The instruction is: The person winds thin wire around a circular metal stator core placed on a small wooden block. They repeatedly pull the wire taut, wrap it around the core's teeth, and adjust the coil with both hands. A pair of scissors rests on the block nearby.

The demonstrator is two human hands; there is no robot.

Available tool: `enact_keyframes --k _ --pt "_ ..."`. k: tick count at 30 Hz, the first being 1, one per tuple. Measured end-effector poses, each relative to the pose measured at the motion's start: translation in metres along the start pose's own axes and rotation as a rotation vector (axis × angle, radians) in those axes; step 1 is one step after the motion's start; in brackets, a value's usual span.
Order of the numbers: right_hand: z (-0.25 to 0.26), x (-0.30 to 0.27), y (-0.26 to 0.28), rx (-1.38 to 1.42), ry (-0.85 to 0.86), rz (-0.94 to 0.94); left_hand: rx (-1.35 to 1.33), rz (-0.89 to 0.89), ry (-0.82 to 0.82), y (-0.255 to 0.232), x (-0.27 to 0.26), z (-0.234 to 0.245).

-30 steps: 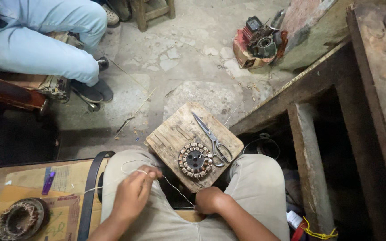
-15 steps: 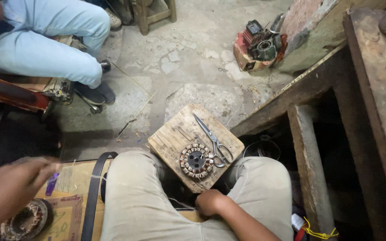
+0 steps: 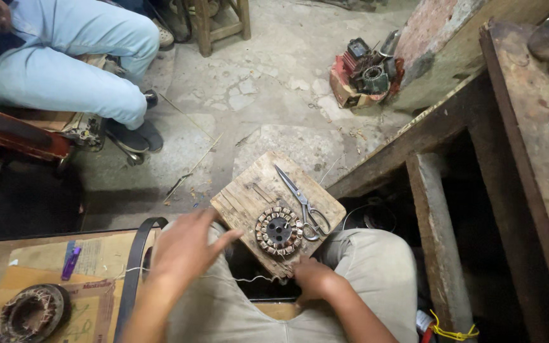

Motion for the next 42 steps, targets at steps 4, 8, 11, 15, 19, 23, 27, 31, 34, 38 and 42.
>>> enact_keyframes --k 4,8,11,15,19,23,27,31,34,38,42 --pt "0.001 -0.003 0.001 0.138 0.205 0.155 -0.599 -0.001 -0.263 0.015 0.073 -0.097" --pt "0.041 -0.014 -0.014 0.261 0.183 -0.022 -0.489 0.128 -0.652 0.063 0.115 -0.181" --pt "0.079 -0.029 -0.046 0.334 -0.035 -0.486 -0.529 0.107 -0.730 0.090 0.126 -0.216" --pt "0.085 -0.017 -0.071 0.330 -0.405 -0.786 -0.549 0.190 -0.551 0.099 0.152 -0.231" --pt "0.038 0.015 -0.105 0.484 -0.537 -0.870 -0.522 0.214 -0.641 0.107 0.168 -0.238" --pt "0.038 0.033 -0.125 0.478 -0.952 -0.851 -0.997 0.488 -0.609 0.138 0.187 -0.239" --pt "0.026 0.046 -0.143 1.401 -0.820 -0.801 -1.190 0.581 -0.585 0.141 0.197 -0.244" --pt "0.019 0.045 -0.148 1.857 -0.885 -0.596 -1.461 0.464 -0.547 0.144 0.198 -0.243" --pt "0.009 0.046 -0.153 1.969 -0.862 -0.626 -1.519 0.507 -0.435 0.145 0.196 -0.240" --pt "0.001 0.045 -0.160 1.977 -0.905 -0.588 -1.611 0.408 -0.405 0.137 0.191 -0.228" --pt "-0.001 0.039 -0.168 1.946 -0.913 -0.608 -1.723 0.426 -0.302 0.128 0.187 -0.225"
Point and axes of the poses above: each hand's wrist, its own x-axis towards the middle knuckle, its own z-axis out of the back of the hand, y = z × x, the point moved 3 cm from there along x, towards the middle knuckle, and after that the axes turned 12 degrees about -x, right-handed, at the moved point
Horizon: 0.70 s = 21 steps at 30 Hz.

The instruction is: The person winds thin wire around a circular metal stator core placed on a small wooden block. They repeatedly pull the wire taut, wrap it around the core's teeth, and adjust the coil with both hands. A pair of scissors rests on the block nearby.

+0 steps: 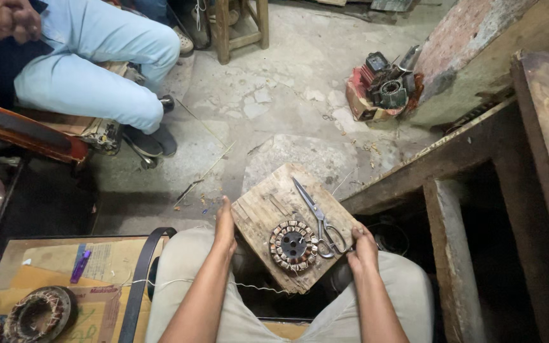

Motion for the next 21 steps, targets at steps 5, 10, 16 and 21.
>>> enact_keyframes --k 5,10,16,21 --pt "0.003 0.000 0.003 0.039 -0.013 -0.017 0.299 -0.128 0.019 0.012 0.015 0.003" --pt "0.003 0.000 0.004 -0.084 -0.021 -0.017 0.315 -0.196 -0.152 0.022 0.027 0.012" --pt "0.002 0.006 0.005 -0.200 0.008 0.064 0.230 -0.145 -0.054 0.021 0.020 0.007" --pt "-0.018 -0.012 0.028 -1.023 -0.292 0.473 0.387 -0.304 -0.114 0.015 0.006 0.007"
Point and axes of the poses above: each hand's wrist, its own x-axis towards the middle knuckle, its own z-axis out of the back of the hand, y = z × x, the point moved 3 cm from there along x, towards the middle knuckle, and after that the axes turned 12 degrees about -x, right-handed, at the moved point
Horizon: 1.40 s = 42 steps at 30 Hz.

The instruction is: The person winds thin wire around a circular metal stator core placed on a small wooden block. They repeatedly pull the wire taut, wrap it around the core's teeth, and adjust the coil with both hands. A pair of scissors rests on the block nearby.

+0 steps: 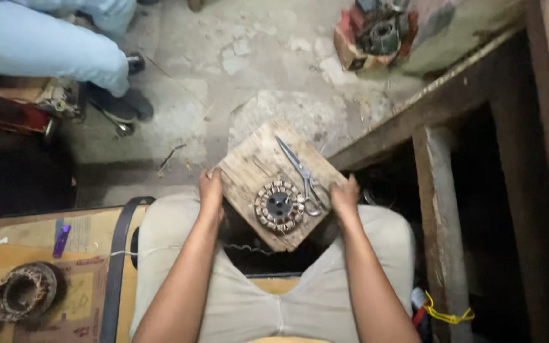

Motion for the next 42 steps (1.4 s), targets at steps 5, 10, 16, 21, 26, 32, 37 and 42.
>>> enact_keyframes --k 5,10,16,21,26,32,37,42 --pt "0.045 -0.043 0.080 -0.128 -0.253 0.483 0.503 -0.499 0.052 -0.080 -0.067 -0.009" --pt "0.054 -0.067 0.124 0.018 0.086 0.526 0.752 -0.356 0.423 -0.123 -0.133 -0.034" --pt "0.036 -0.077 0.125 0.150 0.360 0.505 1.003 -0.388 0.646 -0.114 -0.175 -0.046" --pt "0.033 -0.076 0.129 0.046 0.388 0.481 1.102 -0.482 0.607 -0.093 -0.183 -0.051" --pt "0.035 -0.081 0.132 0.134 0.412 0.502 1.152 -0.533 0.566 -0.077 -0.185 -0.057" --pt "0.031 -0.081 0.128 0.099 0.382 0.548 1.124 -0.531 0.551 -0.064 -0.185 -0.055" --pt "0.034 -0.082 0.129 0.142 0.386 0.567 1.193 -0.554 0.467 -0.030 -0.178 -0.063" --pt "0.032 -0.082 0.126 0.139 0.451 0.458 1.103 -0.524 0.555 -0.053 -0.180 -0.056"
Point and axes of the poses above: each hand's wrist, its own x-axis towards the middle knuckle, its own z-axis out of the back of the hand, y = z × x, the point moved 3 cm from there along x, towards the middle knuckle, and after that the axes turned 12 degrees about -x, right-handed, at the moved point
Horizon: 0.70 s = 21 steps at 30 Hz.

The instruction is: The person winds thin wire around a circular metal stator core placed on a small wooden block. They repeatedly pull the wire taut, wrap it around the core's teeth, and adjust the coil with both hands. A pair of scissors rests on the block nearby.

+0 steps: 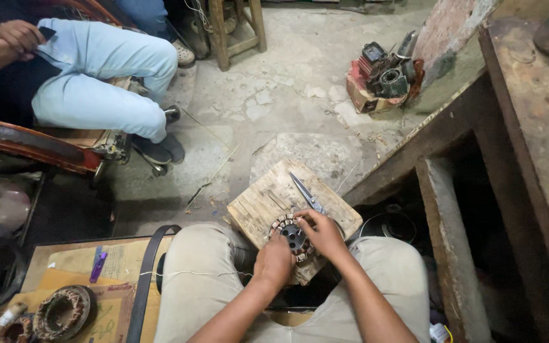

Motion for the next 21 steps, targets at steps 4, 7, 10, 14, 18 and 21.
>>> enact_keyframes --k 4,7,10,14,18,21 --pt "-0.004 0.008 -0.005 0.324 0.050 -0.013 -0.150 -0.001 -0.032 -0.011 -0.005 0.034" --pt "0.006 0.001 0.000 0.980 0.193 -0.132 -0.026 -0.098 -0.052 -0.009 -0.005 0.036" --pt "0.024 -0.003 0.018 1.495 0.361 -0.132 0.103 -0.121 -0.001 -0.003 -0.003 0.024" --pt "0.027 -0.008 0.025 1.360 0.431 -0.097 0.057 -0.161 -0.016 -0.001 -0.001 0.020" --pt "0.009 -0.009 0.021 0.530 0.322 -0.207 -0.017 -0.263 -0.075 -0.010 -0.002 0.032" --pt "0.003 -0.013 0.025 -0.098 0.095 0.019 -0.072 -0.237 -0.047 -0.011 -0.004 0.039"
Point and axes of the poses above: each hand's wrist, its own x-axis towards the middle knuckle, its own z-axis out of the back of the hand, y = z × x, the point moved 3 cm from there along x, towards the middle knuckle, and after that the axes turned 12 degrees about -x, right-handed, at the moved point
